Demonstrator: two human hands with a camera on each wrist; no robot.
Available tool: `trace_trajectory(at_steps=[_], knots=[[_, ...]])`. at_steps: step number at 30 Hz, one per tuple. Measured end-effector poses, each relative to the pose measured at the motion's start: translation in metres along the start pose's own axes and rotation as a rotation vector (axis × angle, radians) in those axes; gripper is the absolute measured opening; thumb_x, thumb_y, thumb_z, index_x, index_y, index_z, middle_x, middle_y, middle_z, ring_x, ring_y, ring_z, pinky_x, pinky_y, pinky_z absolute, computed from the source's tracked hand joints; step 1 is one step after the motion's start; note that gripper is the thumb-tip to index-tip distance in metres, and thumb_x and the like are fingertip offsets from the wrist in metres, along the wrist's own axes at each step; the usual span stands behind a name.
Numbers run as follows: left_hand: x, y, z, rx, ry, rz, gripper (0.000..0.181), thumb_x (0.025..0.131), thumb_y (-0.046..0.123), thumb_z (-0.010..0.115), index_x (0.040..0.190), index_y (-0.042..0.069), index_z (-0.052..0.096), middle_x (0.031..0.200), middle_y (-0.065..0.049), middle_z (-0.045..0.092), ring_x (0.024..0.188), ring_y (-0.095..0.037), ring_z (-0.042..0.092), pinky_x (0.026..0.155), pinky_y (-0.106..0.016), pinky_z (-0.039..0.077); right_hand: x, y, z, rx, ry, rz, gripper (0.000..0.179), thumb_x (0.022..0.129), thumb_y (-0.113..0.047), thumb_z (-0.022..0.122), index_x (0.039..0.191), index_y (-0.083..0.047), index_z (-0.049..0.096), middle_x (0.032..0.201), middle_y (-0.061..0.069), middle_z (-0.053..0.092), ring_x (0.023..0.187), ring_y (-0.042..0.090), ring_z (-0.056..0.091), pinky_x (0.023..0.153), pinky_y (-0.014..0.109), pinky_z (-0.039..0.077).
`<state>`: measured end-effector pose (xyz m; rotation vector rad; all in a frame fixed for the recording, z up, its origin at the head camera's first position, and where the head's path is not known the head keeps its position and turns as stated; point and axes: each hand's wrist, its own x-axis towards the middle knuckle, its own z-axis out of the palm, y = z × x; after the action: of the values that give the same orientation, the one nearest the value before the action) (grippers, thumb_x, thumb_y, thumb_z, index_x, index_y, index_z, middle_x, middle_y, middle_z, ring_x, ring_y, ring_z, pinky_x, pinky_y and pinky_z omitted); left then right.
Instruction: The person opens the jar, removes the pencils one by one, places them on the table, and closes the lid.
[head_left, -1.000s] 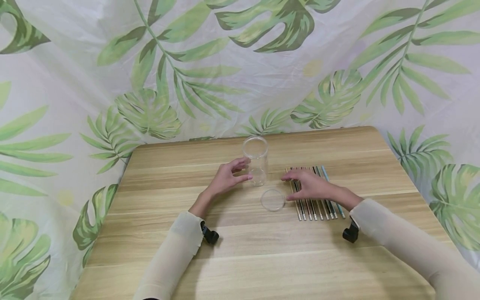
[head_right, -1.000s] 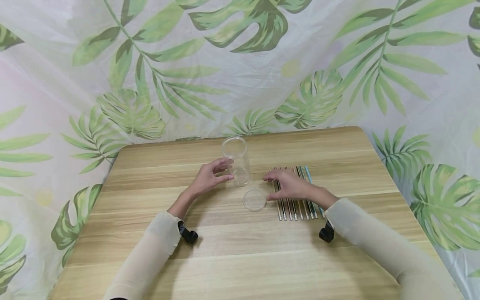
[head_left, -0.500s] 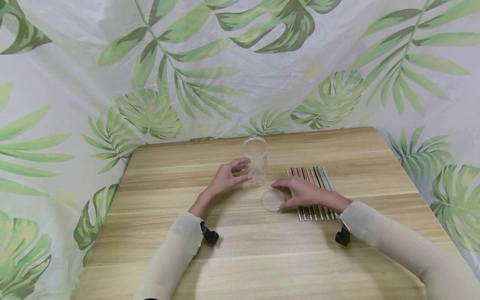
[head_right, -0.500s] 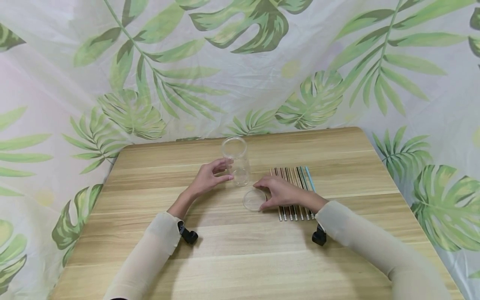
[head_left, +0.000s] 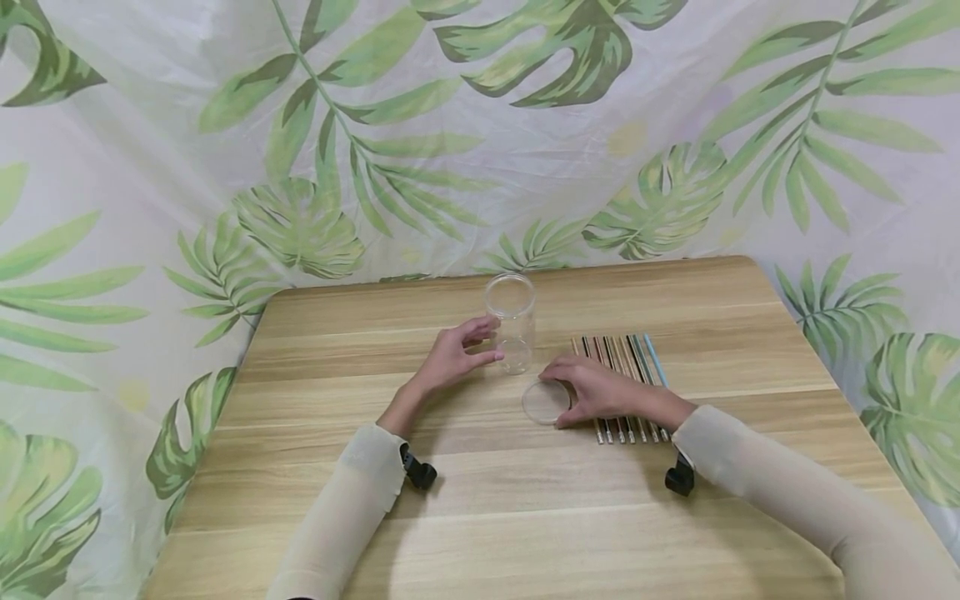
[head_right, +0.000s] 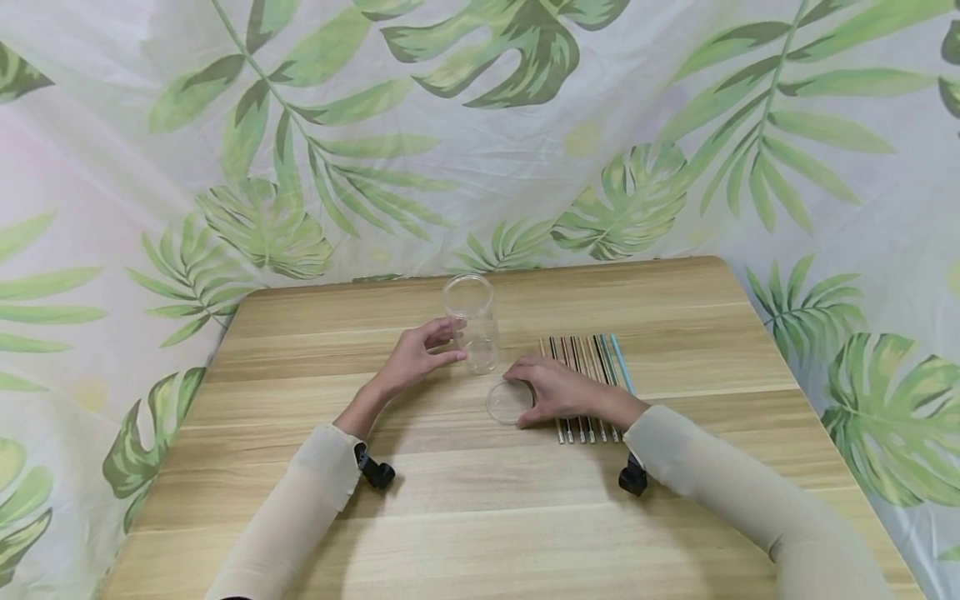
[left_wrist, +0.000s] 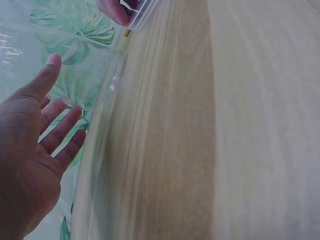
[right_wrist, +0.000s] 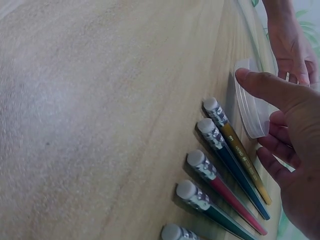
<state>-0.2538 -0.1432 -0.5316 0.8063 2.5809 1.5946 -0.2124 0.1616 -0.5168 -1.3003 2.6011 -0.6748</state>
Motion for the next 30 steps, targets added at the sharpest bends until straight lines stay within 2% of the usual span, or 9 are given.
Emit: trace_trajectory(at_steps=[7, 14, 17, 23, 30], knots=[[0.000, 0.000, 0.000, 0.010, -0.011, 0.008, 0.061, 0.089, 0.014, 0.088, 0.143, 0.000, 0.063, 0.140, -0.018, 0.068, 0.125, -0.036, 0.069, 0.109, -0.048, 0.057, -0.004, 0.000, -0.006, 0.023, 0.034, 0.020, 0.074, 0.075, -0.035, 0.097, 0.133, 0.001, 0.068, 0.133, 0.015, 0.069, 0.124, 0.033, 0.065, 0.111, 0.050, 0.054], [0.001, -0.001, 0.000, -0.022, -0.003, 0.013, 0.061, 0.088, 0.011, 0.088, 0.141, -0.003, 0.063, 0.139, -0.021, 0.068, 0.124, -0.041, 0.068, 0.108, -0.054, 0.056, -0.011, 0.005, -0.024, 0.041, 0.072, 0.054, 0.074, 0.077, -0.034, 0.097, 0.136, 0.000, 0.067, 0.139, 0.018, 0.067, 0.134, 0.041, 0.060, 0.117, 0.058, 0.047], [0.000, -0.001, 0.000, -0.024, -0.001, 0.010, 0.061, 0.088, 0.011, 0.088, 0.142, -0.003, 0.063, 0.139, -0.021, 0.068, 0.124, -0.040, 0.068, 0.108, -0.054, 0.056, -0.015, 0.007, -0.033, 0.062, 0.113, 0.045, 0.072, 0.077, -0.030, 0.097, 0.136, 0.000, 0.068, 0.137, 0.018, 0.068, 0.131, 0.041, 0.062, 0.114, 0.059, 0.050], [-0.001, -0.001, 0.000, 0.006, -0.005, 0.007, 0.061, 0.089, 0.015, 0.088, 0.144, 0.001, 0.062, 0.140, -0.016, 0.068, 0.125, -0.035, 0.069, 0.109, -0.047, 0.057, -0.019, 0.013, -0.051, 0.093, 0.173, 0.033, 0.069, 0.076, -0.025, 0.098, 0.133, 0.002, 0.069, 0.133, 0.018, 0.070, 0.120, 0.038, 0.068, 0.104, 0.053, 0.058], [-0.001, -0.003, -0.001, 0.023, -0.017, 0.003, 0.063, 0.090, 0.016, 0.087, 0.145, 0.001, 0.061, 0.142, -0.015, 0.068, 0.126, -0.033, 0.069, 0.109, -0.043, 0.057, -0.018, 0.016, -0.073, 0.084, 0.262, -0.057, 0.069, 0.072, -0.019, 0.099, 0.128, 0.008, 0.069, 0.126, 0.020, 0.072, 0.107, 0.038, 0.072, 0.096, 0.051, 0.062]])
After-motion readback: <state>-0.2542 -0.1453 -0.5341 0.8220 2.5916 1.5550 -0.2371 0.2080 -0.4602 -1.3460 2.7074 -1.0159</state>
